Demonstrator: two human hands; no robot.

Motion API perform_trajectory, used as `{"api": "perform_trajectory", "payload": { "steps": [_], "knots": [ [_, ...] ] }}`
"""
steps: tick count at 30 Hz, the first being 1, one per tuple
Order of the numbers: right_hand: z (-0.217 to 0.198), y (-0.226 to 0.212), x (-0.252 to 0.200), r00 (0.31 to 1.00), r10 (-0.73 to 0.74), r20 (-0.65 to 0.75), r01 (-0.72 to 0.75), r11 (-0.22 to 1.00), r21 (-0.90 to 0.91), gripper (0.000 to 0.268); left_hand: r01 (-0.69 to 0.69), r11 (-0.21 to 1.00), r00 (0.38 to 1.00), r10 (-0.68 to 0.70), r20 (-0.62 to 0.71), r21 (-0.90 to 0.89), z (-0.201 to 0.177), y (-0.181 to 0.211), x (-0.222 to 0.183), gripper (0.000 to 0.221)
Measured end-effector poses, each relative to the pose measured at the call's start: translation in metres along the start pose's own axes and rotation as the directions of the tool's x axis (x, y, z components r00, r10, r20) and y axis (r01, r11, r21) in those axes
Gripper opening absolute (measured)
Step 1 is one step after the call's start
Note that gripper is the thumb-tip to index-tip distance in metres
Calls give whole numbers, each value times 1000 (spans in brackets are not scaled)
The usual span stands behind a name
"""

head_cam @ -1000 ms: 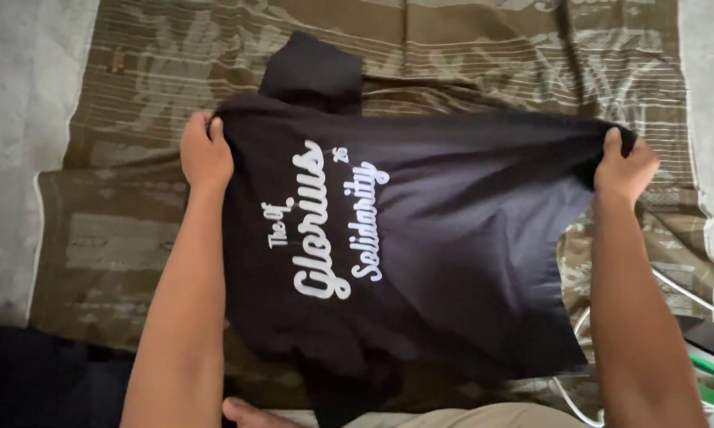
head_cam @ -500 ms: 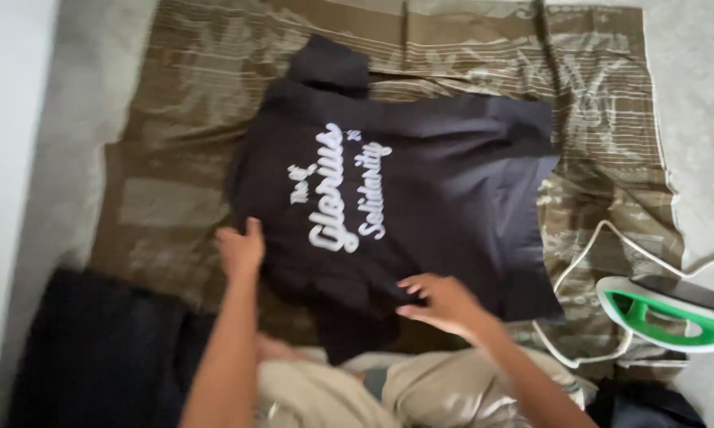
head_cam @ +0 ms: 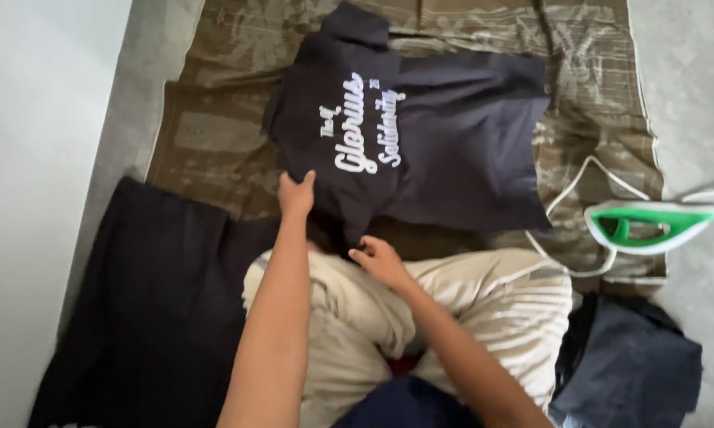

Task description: Ironing a black shirt and folding it neatly on a floor mat.

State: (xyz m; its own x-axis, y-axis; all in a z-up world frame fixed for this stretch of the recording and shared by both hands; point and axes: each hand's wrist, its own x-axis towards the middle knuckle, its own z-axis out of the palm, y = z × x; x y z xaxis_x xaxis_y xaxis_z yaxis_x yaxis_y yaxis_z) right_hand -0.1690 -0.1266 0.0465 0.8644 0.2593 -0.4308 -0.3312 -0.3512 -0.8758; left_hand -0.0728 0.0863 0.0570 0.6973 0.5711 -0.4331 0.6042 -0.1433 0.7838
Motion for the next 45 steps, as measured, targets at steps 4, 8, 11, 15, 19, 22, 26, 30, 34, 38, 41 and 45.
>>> {"api": "perform_trajectory", "payload": {
  "steps": [4,8,11,15,19,22,26,30,34,38,41,45],
  "knots": [
    [-27,1,-16,973,-112,203,176,928,-330,28,-233,891,967,168,194,391,-31,42,-79,68],
    [-68,43,17,986,45,160,13,940,-342,43,-485,308,874,208,440,818,-26,38,-97,67],
    [-112,22,11,993,58,102,-20,938,-346,40,-523,171,843,248,477,835,-25,16,-84,65],
    [-166,29,38,994,24,109,36,854,-518,29,-465,451,885,252,391,762,-50,11,-77,53],
    [-217,4,39,999,20,-38,-38,822,-568,34,-308,686,944,137,299,659,-50,24,-66,56],
    [-251,1,38,987,-25,-160,-91,731,-676,38,-212,740,975,120,185,638,-43,28,-42,53],
    [-294,99,28,936,-44,-350,-193,767,-612,49,-62,801,996,9,92,596,-29,-16,-1,51],
    [-301,105,22,804,169,-571,-442,811,-383,59,-23,819,990,-60,125,574,-17,-68,46,63],
    [-317,140,48,731,103,-674,-470,792,-389,56,-34,901,990,-29,138,433,-8,-85,71,60],
    [-317,136,39,646,316,-695,-680,653,-335,63,5,978,994,-28,106,207,-27,-39,12,54],
    [-314,108,28,615,361,-701,-690,676,-257,56,7,999,1000,-6,23,-37,-32,-12,-12,51],
    [-326,126,42,607,324,-726,-658,717,-231,51,-3,997,999,6,43,-74,-36,9,-26,57]
  ]
}}
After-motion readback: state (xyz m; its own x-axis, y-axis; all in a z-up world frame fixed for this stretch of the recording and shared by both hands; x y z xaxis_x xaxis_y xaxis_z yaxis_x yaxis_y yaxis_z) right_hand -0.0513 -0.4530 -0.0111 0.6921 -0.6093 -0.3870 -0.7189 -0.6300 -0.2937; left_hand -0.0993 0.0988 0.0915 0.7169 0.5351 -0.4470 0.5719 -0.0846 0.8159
